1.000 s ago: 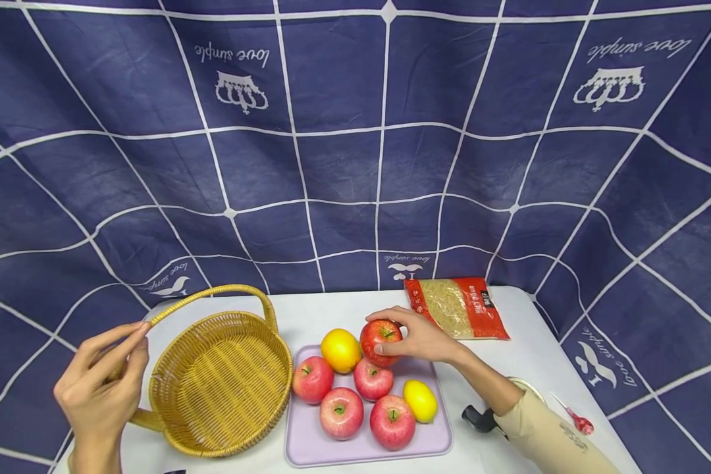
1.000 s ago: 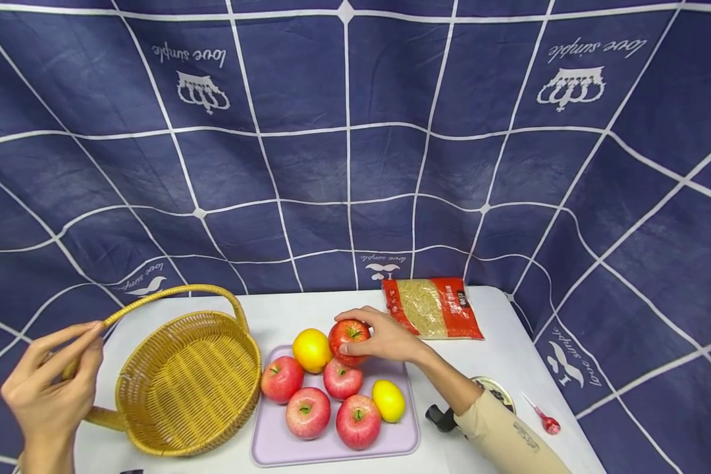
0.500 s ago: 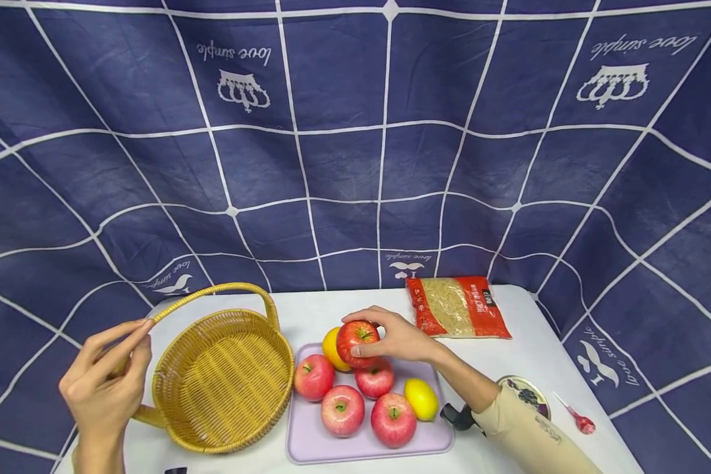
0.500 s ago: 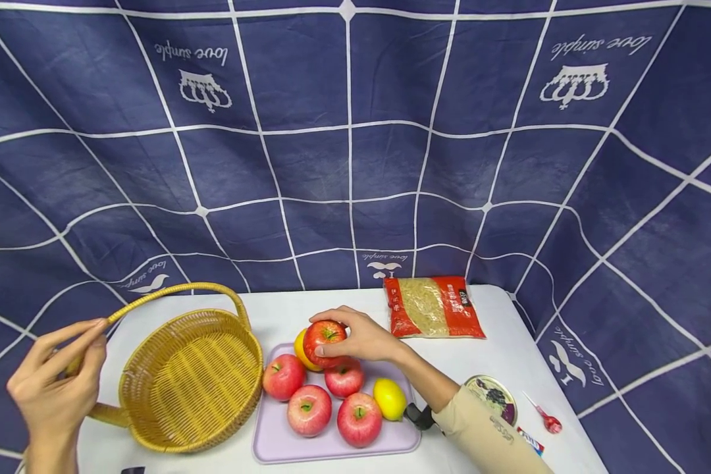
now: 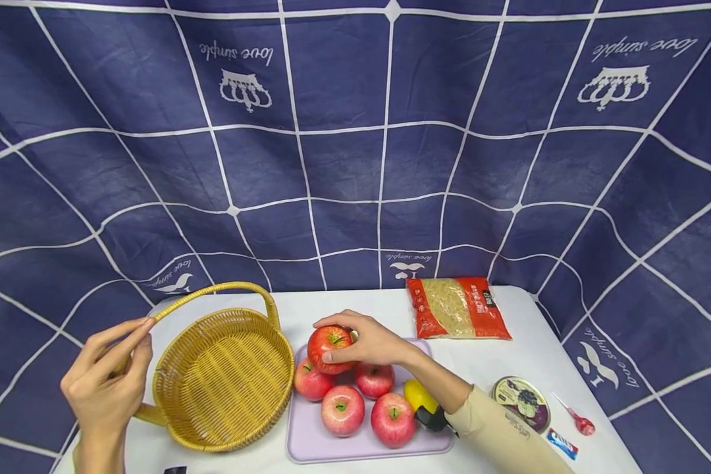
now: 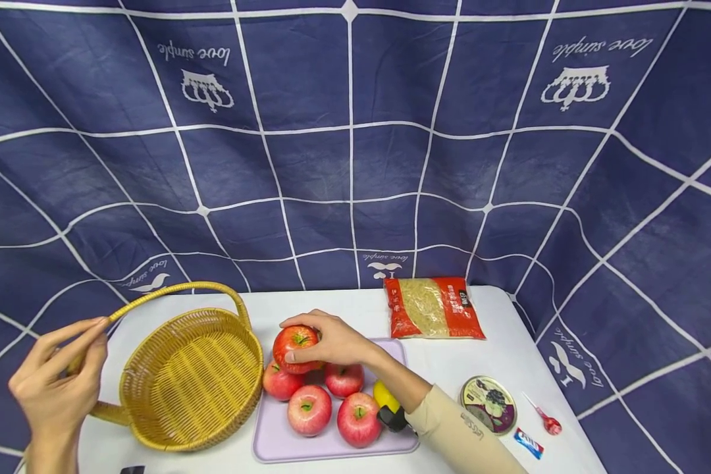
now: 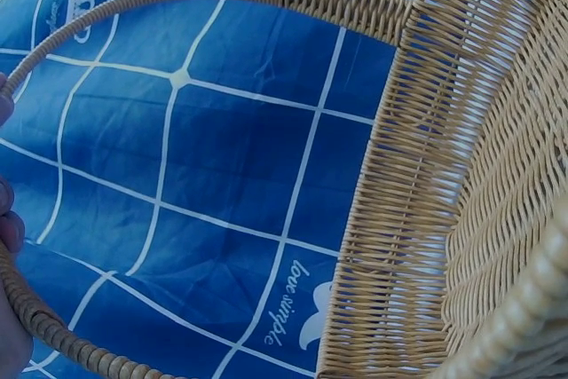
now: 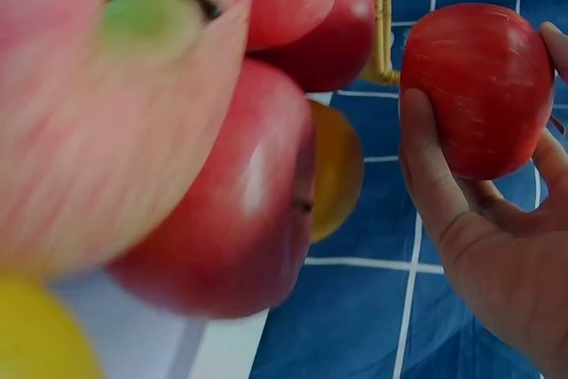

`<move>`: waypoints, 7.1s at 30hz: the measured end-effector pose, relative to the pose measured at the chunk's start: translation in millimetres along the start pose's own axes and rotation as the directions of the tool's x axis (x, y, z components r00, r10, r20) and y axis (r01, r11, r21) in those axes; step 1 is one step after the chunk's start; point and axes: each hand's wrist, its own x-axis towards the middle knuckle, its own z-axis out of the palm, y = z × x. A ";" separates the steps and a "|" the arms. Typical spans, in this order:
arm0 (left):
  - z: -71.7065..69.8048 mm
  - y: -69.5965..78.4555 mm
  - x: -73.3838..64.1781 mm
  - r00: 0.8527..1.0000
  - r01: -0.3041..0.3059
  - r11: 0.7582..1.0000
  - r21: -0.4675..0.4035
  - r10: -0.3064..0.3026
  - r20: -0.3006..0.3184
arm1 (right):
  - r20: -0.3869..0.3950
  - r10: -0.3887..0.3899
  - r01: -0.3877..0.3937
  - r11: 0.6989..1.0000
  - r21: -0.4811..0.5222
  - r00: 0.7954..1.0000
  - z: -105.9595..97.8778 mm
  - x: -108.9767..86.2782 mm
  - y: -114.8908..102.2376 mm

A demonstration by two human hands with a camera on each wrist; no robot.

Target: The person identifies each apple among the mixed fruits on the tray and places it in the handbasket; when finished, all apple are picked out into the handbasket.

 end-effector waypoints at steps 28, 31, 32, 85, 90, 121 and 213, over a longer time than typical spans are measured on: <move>-2.7 -0.6 -0.5 1.000 0.013 0.999 -0.030 -0.012 0.014 | 0.107 -0.025 0.028 0.999 -0.029 0.994 60.9 47.6 -31.2; -3.0 -0.8 -0.5 1.000 0.013 1.000 -0.029 -0.013 0.013 | 0.108 -0.048 0.055 0.997 -0.062 0.993 69.2 54.1 -32.5; -2.9 -0.8 -0.5 1.000 0.013 1.000 -0.028 -0.013 0.012 | 0.112 -0.055 0.064 0.995 -0.076 0.992 71.7 55.9 -32.8; -4.1 0.7 1.0 0.999 0.036 0.998 -0.051 -0.036 0.000 | 0.205 0.168 -0.164 0.986 -0.039 0.964 115.7 118.7 -43.3; -4.3 0.8 0.9 0.999 0.043 0.998 -0.054 -0.043 -0.004 | 0.251 0.189 -0.139 0.970 -0.201 0.949 121.1 123.2 -46.6; -2.0 2.8 -1.0 0.999 0.050 0.997 -0.057 -0.050 -0.007 | 0.158 0.291 -0.280 0.956 -0.092 0.943 140.7 132.7 -42.6; -3.2 0.3 -3.6 0.998 0.056 0.993 -0.103 -0.057 -0.010 | -0.157 0.328 -0.306 0.940 0.151 0.932 163.5 155.5 -25.7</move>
